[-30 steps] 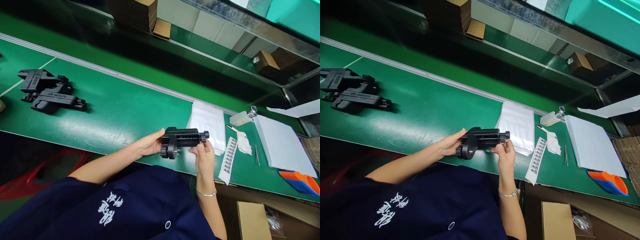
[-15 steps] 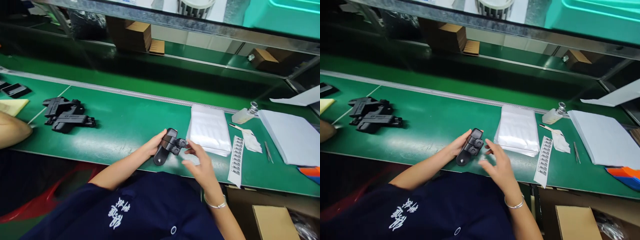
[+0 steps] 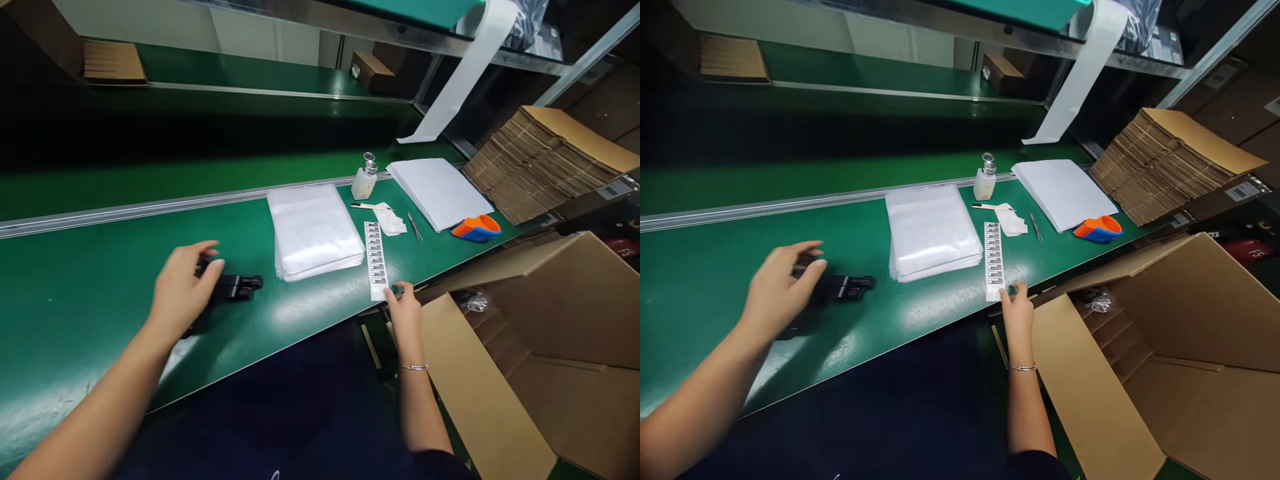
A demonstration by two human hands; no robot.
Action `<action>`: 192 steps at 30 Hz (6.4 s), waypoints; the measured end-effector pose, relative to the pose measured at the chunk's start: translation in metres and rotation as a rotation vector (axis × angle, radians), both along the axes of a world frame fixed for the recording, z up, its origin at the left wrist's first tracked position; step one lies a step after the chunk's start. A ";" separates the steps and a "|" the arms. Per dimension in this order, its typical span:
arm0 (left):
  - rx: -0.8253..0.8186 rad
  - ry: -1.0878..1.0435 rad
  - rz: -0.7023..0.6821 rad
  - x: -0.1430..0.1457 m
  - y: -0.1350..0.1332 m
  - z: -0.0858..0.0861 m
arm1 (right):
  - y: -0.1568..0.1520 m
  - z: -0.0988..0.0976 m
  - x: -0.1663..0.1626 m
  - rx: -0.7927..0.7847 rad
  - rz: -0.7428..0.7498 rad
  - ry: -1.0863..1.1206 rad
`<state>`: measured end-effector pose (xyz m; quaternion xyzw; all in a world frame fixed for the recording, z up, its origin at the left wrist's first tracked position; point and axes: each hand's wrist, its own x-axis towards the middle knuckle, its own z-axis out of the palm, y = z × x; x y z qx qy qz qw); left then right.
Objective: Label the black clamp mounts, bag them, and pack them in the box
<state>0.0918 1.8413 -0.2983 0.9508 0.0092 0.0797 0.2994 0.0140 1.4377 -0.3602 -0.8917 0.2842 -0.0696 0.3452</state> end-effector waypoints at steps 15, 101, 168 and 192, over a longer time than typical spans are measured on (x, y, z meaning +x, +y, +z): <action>-1.134 0.809 -0.592 0.011 -0.239 -0.058 | 0.025 -0.005 -0.023 0.600 0.063 -0.467; -0.370 0.011 -0.002 -0.061 0.008 -0.061 | 0.234 0.027 0.077 0.380 0.919 -0.049; -0.306 -0.165 -0.040 -0.072 0.014 -0.055 | 0.233 0.030 0.078 0.358 0.947 -0.029; -0.151 0.097 -0.318 -0.075 0.027 -0.060 | 0.233 0.027 0.081 0.419 0.964 -0.025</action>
